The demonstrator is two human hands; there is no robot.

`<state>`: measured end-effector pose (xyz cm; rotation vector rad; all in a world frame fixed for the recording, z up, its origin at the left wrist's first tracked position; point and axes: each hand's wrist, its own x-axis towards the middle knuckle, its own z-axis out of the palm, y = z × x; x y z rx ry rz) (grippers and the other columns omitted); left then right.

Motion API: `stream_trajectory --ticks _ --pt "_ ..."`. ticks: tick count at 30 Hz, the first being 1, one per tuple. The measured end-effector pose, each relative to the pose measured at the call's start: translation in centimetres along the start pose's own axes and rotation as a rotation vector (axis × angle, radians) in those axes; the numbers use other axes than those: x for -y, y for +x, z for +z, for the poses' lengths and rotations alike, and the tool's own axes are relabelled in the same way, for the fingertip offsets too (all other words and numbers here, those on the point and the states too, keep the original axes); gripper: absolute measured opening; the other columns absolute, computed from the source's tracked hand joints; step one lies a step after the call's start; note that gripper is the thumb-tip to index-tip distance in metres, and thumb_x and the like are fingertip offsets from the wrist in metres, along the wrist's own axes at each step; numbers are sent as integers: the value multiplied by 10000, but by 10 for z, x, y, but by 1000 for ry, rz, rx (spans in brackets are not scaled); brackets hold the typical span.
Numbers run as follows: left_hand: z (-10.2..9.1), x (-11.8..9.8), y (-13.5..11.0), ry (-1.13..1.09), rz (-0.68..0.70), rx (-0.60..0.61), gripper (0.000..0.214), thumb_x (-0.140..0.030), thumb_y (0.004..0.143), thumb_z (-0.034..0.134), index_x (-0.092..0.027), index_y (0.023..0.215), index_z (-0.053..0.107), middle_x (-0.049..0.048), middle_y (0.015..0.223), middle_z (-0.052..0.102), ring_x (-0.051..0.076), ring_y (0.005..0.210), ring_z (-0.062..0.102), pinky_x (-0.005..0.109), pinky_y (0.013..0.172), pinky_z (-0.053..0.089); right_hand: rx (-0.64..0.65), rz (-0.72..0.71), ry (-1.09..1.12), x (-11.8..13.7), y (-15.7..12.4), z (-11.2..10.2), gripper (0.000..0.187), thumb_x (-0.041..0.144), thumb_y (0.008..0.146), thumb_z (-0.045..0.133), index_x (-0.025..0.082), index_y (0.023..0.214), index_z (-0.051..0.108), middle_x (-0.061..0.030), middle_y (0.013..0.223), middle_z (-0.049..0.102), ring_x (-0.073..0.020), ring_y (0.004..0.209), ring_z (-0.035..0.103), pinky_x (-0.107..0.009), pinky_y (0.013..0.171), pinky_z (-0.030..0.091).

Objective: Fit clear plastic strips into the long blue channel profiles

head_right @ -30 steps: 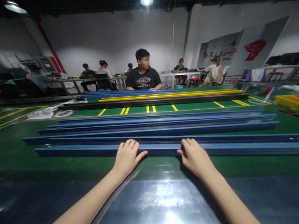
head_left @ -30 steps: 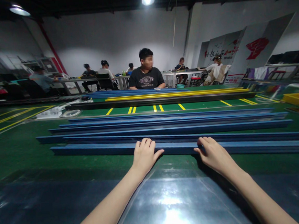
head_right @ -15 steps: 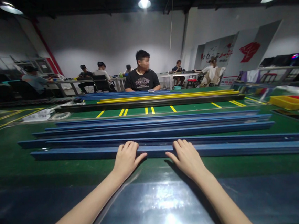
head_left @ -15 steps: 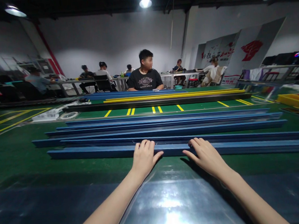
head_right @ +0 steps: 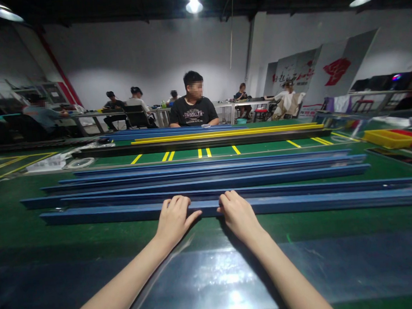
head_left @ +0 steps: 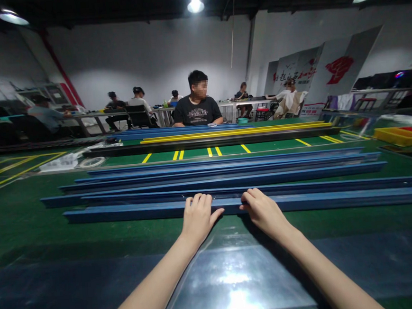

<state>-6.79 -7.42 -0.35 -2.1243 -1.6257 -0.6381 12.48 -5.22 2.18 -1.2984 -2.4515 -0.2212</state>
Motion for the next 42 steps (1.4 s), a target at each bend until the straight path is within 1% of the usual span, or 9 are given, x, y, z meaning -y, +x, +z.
stream_trajectory --ticks 9,15,23,27,32,34,36,38,42 --pt "4 3 -1 -71 93 -78 288 -406 824 512 -151 956 535 53 898 615 201 865 529 339 751 357 94 64 -109 0 -3 -14 121 110 807 439 178 794 539 -51 831 596 -169 802 542 -249 626 345" --pt "2 2 -1 -80 112 -98 267 -390 823 522 -156 951 541 46 905 618 195 877 533 338 766 353 77 127 -94 -28 -18 -16 132 125 802 404 188 793 520 -46 840 579 -162 783 537 -242 586 336" --pt "0 0 -1 -63 97 -79 274 -409 820 520 -168 949 552 44 900 620 191 873 534 349 782 340 -21 178 -68 -64 -37 -19 103 169 781 415 217 751 502 -26 798 560 -152 724 522 -214 473 292" --pt "-1 0 -1 -45 79 -72 282 -425 822 511 -171 936 557 40 892 623 192 875 529 364 807 319 17 179 -78 -73 -41 -19 97 195 801 415 221 762 500 -24 789 552 -159 746 523 -217 490 321" --pt "0 0 -1 -24 70 -45 291 -444 825 495 -173 909 562 37 876 622 195 866 525 362 800 315 58 87 -123 -76 -40 -14 131 189 824 394 202 794 521 -46 803 554 -174 755 506 -263 603 377" --pt "1 0 -1 -15 71 -48 293 -447 828 489 -173 899 562 35 867 623 195 854 526 362 798 314 57 46 -137 -77 -39 -12 134 271 833 428 192 824 536 -57 818 563 -191 776 503 -289 643 380" --pt "1 0 -1 -10 70 -51 295 -450 830 483 -173 890 562 35 858 624 195 844 527 359 793 314 36 30 -141 -75 -38 -9 239 405 827 458 188 871 547 -68 849 574 -208 808 503 -306 653 374" --pt "1 -1 -1 -12 70 -52 295 -450 832 479 -173 889 563 36 852 623 194 839 529 356 788 316 4 26 -149 -70 -36 -6 325 490 821 448 191 898 549 -72 871 582 -216 825 506 -315 659 366" --pt "1 -1 -1 -14 71 -43 300 -452 839 466 -174 896 565 38 846 622 195 832 532 353 775 319 -27 -6 -149 -51 -26 -2 310 478 841 431 191 880 542 -65 867 580 -216 835 506 -322 685 358"
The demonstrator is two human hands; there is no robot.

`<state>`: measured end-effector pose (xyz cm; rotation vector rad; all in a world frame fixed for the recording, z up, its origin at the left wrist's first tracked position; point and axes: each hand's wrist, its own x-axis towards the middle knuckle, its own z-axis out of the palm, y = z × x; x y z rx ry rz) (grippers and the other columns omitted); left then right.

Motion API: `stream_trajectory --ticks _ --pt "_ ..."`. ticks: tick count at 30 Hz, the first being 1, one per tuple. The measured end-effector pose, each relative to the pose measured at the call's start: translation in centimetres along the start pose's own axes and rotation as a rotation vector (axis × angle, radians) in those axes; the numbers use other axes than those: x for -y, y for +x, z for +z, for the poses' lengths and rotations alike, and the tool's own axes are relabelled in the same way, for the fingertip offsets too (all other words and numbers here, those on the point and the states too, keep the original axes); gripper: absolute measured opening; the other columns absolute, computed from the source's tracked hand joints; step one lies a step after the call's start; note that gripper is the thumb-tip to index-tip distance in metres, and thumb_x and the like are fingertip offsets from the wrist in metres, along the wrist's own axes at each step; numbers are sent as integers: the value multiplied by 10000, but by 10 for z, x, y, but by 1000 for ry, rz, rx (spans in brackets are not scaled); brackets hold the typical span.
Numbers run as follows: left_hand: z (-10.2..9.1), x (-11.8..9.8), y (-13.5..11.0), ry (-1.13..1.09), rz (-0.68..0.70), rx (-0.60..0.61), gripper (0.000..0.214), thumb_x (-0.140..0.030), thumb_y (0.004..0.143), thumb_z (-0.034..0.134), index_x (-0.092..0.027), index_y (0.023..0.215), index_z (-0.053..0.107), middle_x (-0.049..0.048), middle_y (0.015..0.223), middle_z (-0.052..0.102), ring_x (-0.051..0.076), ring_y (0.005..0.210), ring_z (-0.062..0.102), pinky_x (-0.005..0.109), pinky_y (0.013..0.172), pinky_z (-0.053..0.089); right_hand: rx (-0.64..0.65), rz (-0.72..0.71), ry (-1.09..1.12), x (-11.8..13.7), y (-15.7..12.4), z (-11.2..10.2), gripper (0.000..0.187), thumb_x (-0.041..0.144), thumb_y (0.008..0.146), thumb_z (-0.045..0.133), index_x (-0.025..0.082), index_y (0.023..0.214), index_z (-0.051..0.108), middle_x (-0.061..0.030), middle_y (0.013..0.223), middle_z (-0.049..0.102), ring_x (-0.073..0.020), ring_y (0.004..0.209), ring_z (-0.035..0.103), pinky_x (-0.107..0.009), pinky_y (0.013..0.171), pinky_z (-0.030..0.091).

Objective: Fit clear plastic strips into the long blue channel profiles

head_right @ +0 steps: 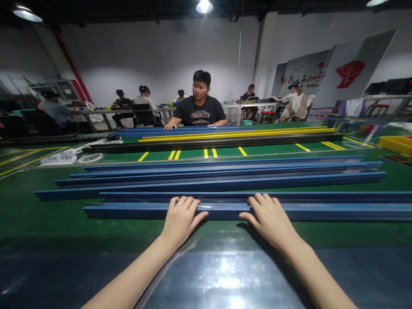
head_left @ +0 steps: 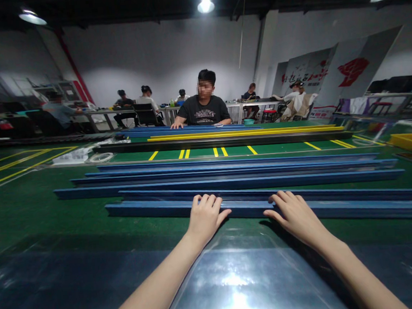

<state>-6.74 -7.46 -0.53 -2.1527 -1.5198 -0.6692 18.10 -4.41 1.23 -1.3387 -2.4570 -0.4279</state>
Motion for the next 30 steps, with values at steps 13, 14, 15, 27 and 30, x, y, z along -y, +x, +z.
stream_trajectory --ticks 13,14,15,27,30 --pt "-2 0 0 8 0 16 299 -444 840 468 -172 915 567 45 857 619 197 835 533 348 763 328 -82 -194 22 12 12 1 239 286 892 393 179 719 519 -35 702 525 -149 654 477 -253 587 347" --pt "-2 0 0 9 3 14 300 -443 839 471 -171 925 565 47 866 620 198 842 534 350 765 330 -85 -203 -11 12 12 0 242 281 892 392 178 715 519 -34 695 523 -149 646 475 -255 582 343" --pt "-2 0 1 9 6 10 303 -441 836 477 -169 936 564 50 876 620 200 850 535 351 767 331 -83 -206 -42 12 12 0 244 277 892 390 177 711 520 -35 691 521 -149 643 473 -256 580 339" --pt "-1 1 -1 15 15 -27 313 -434 826 500 -172 988 553 56 932 618 200 890 530 366 800 329 -92 -166 -97 -11 0 -2 247 239 891 359 190 693 498 -37 681 518 -156 655 469 -262 572 314" --pt "0 1 -1 29 10 -4 327 -448 823 497 -171 987 555 56 925 618 203 876 529 362 788 329 -88 -160 -75 -12 -2 -2 241 267 893 367 187 705 495 -37 694 514 -155 650 467 -262 569 317"
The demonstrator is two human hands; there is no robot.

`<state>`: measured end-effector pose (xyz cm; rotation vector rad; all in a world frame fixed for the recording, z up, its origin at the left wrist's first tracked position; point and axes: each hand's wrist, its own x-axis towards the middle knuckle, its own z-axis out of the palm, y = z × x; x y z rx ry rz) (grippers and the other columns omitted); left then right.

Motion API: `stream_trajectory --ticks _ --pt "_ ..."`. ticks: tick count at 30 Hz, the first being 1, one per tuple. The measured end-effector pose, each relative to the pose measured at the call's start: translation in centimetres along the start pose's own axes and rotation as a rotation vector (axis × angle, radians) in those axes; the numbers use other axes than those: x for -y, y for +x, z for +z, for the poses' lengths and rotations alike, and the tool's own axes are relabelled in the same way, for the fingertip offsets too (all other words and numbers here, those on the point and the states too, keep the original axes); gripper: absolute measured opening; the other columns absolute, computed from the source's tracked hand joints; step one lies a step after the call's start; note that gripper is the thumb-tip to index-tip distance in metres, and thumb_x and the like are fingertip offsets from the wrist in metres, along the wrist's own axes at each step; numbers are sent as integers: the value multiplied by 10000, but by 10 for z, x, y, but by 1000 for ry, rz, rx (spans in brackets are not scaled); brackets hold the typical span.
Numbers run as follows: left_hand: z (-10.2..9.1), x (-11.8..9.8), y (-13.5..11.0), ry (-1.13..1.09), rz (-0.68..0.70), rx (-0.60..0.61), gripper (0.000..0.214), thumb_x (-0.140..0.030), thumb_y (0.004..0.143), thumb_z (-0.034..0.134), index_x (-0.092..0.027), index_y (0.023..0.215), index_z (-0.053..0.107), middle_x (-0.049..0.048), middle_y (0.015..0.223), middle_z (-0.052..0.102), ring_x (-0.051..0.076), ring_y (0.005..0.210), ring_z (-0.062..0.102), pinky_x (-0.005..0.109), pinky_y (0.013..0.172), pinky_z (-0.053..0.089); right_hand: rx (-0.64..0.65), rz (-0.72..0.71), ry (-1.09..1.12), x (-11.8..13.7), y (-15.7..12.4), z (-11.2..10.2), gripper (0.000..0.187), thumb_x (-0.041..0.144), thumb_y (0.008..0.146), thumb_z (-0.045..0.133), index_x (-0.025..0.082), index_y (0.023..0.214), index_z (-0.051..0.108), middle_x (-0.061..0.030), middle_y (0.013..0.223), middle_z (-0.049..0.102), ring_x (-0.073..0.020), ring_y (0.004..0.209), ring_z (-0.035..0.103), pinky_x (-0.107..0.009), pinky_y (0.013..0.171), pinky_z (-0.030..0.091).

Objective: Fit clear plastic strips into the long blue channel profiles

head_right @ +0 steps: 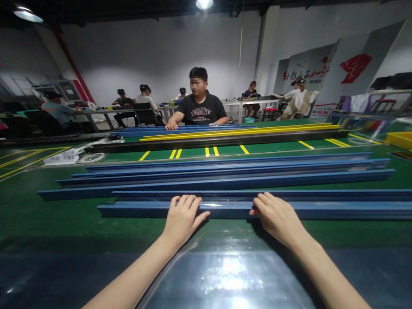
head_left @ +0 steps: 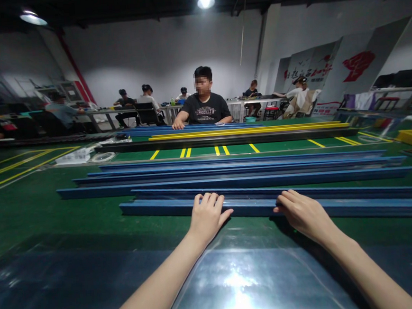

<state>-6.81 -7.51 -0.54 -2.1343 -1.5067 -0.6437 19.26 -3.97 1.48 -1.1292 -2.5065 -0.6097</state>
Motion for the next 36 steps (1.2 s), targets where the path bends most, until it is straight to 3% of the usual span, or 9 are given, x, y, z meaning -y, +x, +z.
stream_trajectory --ticks 13,36 --pt "0 -1 0 39 -5 49 321 -468 827 479 -170 902 574 42 862 614 202 816 528 341 713 324 39 89 138 5 -2 2 230 310 899 366 196 729 469 -44 736 505 -169 704 452 -268 601 340" --pt "0 0 0 55 11 36 310 -452 832 480 -159 775 565 33 749 600 187 726 520 310 645 298 16 63 116 6 -3 4 250 319 901 363 191 714 467 -44 725 511 -164 685 451 -263 601 329"
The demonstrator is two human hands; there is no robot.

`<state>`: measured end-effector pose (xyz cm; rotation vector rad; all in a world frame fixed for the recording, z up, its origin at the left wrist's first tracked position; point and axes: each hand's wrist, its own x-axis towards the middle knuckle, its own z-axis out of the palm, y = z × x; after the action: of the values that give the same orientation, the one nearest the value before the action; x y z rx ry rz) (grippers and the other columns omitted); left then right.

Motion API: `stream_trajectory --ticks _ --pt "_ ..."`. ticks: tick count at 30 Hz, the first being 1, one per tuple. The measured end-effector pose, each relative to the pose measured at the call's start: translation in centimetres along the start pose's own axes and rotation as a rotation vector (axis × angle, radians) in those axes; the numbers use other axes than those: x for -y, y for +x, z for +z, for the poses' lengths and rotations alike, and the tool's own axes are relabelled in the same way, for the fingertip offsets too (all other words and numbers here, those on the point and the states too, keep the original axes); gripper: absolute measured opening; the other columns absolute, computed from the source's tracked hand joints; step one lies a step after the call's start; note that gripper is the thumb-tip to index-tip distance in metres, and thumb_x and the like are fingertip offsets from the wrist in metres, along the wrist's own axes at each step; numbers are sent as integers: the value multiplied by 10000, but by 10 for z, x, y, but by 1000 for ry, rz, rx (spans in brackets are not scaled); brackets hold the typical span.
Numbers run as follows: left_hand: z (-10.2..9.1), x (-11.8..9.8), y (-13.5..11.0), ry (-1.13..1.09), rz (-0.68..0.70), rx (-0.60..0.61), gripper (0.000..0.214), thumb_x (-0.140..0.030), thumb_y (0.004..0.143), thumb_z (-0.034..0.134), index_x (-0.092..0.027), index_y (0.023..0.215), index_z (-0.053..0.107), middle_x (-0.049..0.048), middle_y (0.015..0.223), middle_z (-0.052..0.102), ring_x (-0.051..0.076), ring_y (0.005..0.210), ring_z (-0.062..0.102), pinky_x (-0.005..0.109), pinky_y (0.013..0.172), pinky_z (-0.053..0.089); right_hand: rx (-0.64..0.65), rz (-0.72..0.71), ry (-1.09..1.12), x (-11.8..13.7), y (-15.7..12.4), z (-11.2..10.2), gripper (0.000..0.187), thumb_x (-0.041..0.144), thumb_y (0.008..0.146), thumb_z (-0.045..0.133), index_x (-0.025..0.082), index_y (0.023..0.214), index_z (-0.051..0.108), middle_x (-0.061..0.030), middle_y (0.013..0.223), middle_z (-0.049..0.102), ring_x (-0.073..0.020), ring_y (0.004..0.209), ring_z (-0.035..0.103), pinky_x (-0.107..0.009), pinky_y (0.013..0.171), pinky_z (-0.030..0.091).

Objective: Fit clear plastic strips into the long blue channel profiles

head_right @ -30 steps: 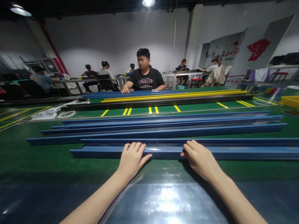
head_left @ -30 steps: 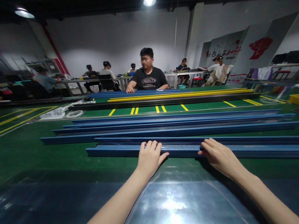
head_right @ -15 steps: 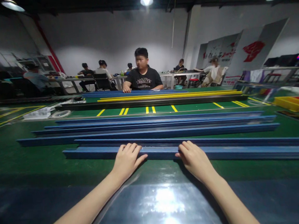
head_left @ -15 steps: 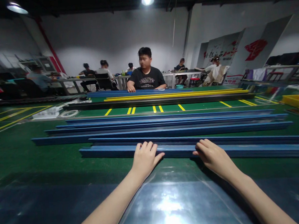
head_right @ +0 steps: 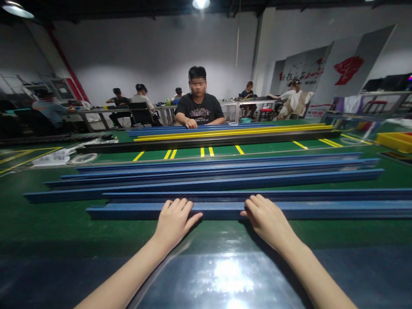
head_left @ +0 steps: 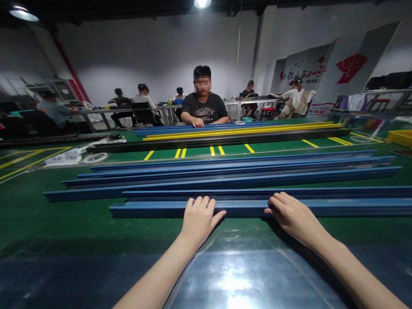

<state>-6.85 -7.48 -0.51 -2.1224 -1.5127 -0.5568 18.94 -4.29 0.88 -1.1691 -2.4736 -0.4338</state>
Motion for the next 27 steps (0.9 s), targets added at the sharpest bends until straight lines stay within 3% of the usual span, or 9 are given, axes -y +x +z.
stream_trajectory --ticks 27 --pt "-2 0 1 9 3 -4 311 -453 834 475 -166 749 558 33 730 590 184 717 509 313 636 296 3 -15 -44 0 -1 0 257 333 897 373 183 719 482 -45 721 524 -168 684 446 -272 598 314"
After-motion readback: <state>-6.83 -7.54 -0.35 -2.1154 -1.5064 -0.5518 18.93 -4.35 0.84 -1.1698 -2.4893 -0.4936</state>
